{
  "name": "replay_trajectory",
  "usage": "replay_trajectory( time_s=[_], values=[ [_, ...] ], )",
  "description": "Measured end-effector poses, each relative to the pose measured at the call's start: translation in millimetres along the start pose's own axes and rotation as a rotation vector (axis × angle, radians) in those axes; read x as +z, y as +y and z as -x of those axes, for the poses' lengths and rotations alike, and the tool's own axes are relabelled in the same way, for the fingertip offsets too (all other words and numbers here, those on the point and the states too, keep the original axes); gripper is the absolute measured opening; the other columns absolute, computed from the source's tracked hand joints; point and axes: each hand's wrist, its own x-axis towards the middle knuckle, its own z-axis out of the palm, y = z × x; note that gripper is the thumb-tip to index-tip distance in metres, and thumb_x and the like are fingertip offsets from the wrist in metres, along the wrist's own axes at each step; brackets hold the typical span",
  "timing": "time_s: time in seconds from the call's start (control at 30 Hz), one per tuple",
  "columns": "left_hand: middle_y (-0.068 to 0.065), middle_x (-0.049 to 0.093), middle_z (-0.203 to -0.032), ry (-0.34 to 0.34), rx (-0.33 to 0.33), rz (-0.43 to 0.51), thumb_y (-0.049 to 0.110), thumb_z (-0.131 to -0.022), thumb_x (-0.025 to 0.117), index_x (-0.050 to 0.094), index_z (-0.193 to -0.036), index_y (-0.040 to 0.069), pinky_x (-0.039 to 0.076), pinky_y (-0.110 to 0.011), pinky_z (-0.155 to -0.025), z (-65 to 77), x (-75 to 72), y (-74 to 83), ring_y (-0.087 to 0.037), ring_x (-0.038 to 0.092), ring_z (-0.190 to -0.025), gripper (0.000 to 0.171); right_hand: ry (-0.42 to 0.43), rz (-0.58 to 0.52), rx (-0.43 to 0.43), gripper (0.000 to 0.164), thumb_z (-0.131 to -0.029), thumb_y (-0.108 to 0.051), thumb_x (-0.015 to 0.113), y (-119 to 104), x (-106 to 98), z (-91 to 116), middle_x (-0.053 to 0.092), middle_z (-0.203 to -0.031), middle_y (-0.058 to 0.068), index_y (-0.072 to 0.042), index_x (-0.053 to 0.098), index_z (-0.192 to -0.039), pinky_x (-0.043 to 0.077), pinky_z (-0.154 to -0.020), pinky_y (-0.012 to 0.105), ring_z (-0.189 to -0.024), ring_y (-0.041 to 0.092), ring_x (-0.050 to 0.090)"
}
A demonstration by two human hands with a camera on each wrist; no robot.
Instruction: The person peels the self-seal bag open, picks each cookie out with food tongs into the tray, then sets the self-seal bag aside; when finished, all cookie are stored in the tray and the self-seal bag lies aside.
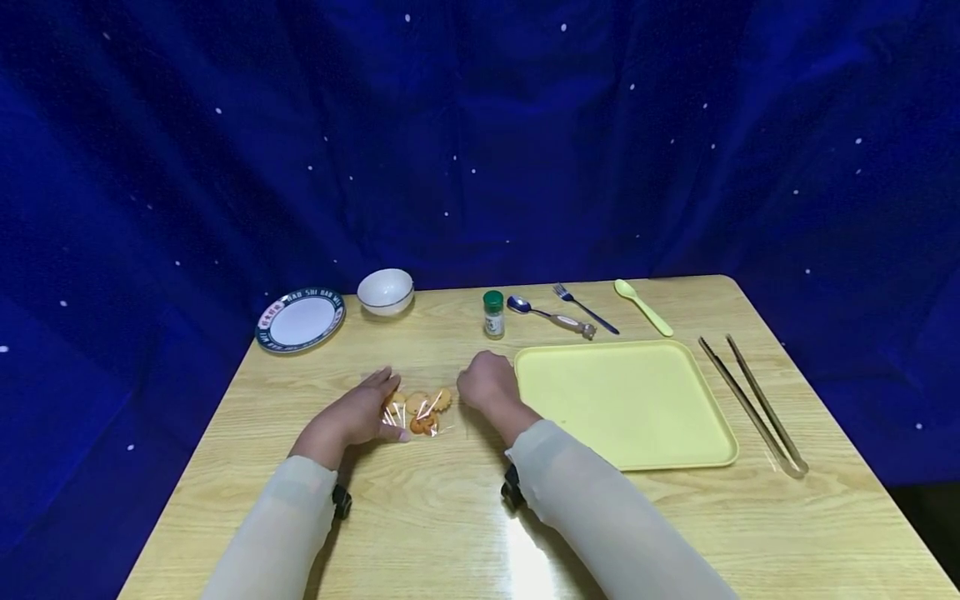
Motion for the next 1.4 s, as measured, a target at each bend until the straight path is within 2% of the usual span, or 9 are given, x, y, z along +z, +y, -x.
replay_trajectory(
  time_s=[0.2,0.37,0.5,0.63,0.83,1.03,1.13,1.3,1.4],
  values=[
    [-0.017,0.010,-0.171,-0.009,-0.002,0.003,0.047,-0.082,0.083,0.025,-0.161,0.004,0.022,-0.055,-0.127,-0.3,2.2,-0.8,-0.040,0.011,-0.158,0.107,0.001,0.025,-0.007,0.041,-0.098,-0.024,0.053,0,0,0,0.065,-0.073,0.010,-0.013,0.057,-0.059,0.049,-0.051,0.034,-0.063,0.023,0.060],
    [-0.017,0.010,-0.171,-0.002,0.002,0.005,0.047,-0.082,0.083,0.024,-0.162,0.005,0.022,-0.056,-0.127,-0.8,2.2,-2.0,-0.040,0.011,-0.158,0.107,-0.013,0.045,-0.033,0.038,-0.095,-0.014,0.054,-1,-2,1,0.065,-0.069,0.008,-0.014,0.056,-0.057,0.050,-0.050,0.033,-0.060,0.021,0.060],
    [-0.016,0.010,-0.172,-0.001,-0.004,0.004,0.047,-0.082,0.083,0.024,-0.162,0.005,0.022,-0.056,-0.127,-0.6,1.2,-1.4,-0.040,0.010,-0.158,0.108,-0.013,0.106,-0.058,0.033,-0.092,-0.008,0.056,0,-2,1,0.067,-0.073,0.007,-0.013,0.058,-0.059,0.054,-0.053,0.032,-0.065,0.020,0.062],
    [-0.017,0.010,-0.171,-0.001,-0.008,0.010,0.046,-0.082,0.084,0.024,-0.162,0.005,0.022,-0.057,-0.126,-0.2,0.4,-0.4,-0.041,0.010,-0.157,0.108,0.001,0.166,-0.075,0.025,-0.092,-0.006,0.059,1,0,2,0.070,-0.080,0.010,-0.010,0.063,-0.067,0.058,-0.061,0.035,-0.073,0.021,0.066],
    [-0.017,0.010,-0.171,0.000,-0.009,0.001,0.046,-0.082,0.084,0.024,-0.162,0.005,0.022,-0.056,-0.127,-2.1,2.3,-3.1,-0.040,0.010,-0.158,0.108,0.037,0.190,-0.092,0.012,-0.092,-0.007,0.061,4,4,2,0.070,-0.090,0.013,-0.003,0.069,-0.086,0.060,-0.071,0.038,-0.084,0.026,0.069],
    [-0.016,0.011,-0.171,0.015,-0.009,0.019,0.048,-0.081,0.084,0.025,-0.161,0.005,0.022,-0.057,-0.126,-2.6,3.9,-3.9,-0.041,0.011,-0.157,0.109,0.069,0.244,-0.169,0.021,-0.096,-0.017,0.064,6,1,12,0.066,-0.091,0.014,0.002,0.066,-0.103,0.060,-0.080,0.040,-0.088,0.029,0.067],
    [-0.017,0.011,-0.171,0.022,-0.004,0.033,0.048,-0.080,0.084,0.026,-0.161,0.004,0.023,-0.057,-0.126,-1.6,4.6,-3.9,-0.041,0.012,-0.157,0.108,0.074,0.216,-0.199,0.025,-0.097,-0.021,0.066,8,-6,21,0.067,-0.095,0.014,0.002,0.067,-0.109,0.060,-0.081,0.040,-0.091,0.030,0.067],
    [-0.018,0.015,-0.170,0.044,0.014,0.040,0.045,-0.082,0.084,0.031,-0.159,0.004,0.025,-0.058,-0.125,0.8,4.2,-3.1,-0.042,0.015,-0.156,0.102,0.085,0.071,-0.206,0.034,-0.097,-0.023,0.069,14,-24,36,0.070,-0.111,0.013,-0.002,0.068,-0.123,0.059,-0.089,0.041,-0.105,0.031,0.068],
    [-0.019,0.019,-0.169,0.063,0.030,0.025,0.043,-0.085,0.081,0.035,-0.158,0.004,0.027,-0.059,-0.124,2.3,2.9,-2.6,-0.045,0.019,-0.154,0.095,0.092,0.023,-0.219,0.033,-0.096,-0.023,0.071,18,-34,43,0.071,-0.111,0.010,-0.003,0.068,-0.123,0.059,-0.090,0.041,-0.104,0.029,0.068]
  ],
)
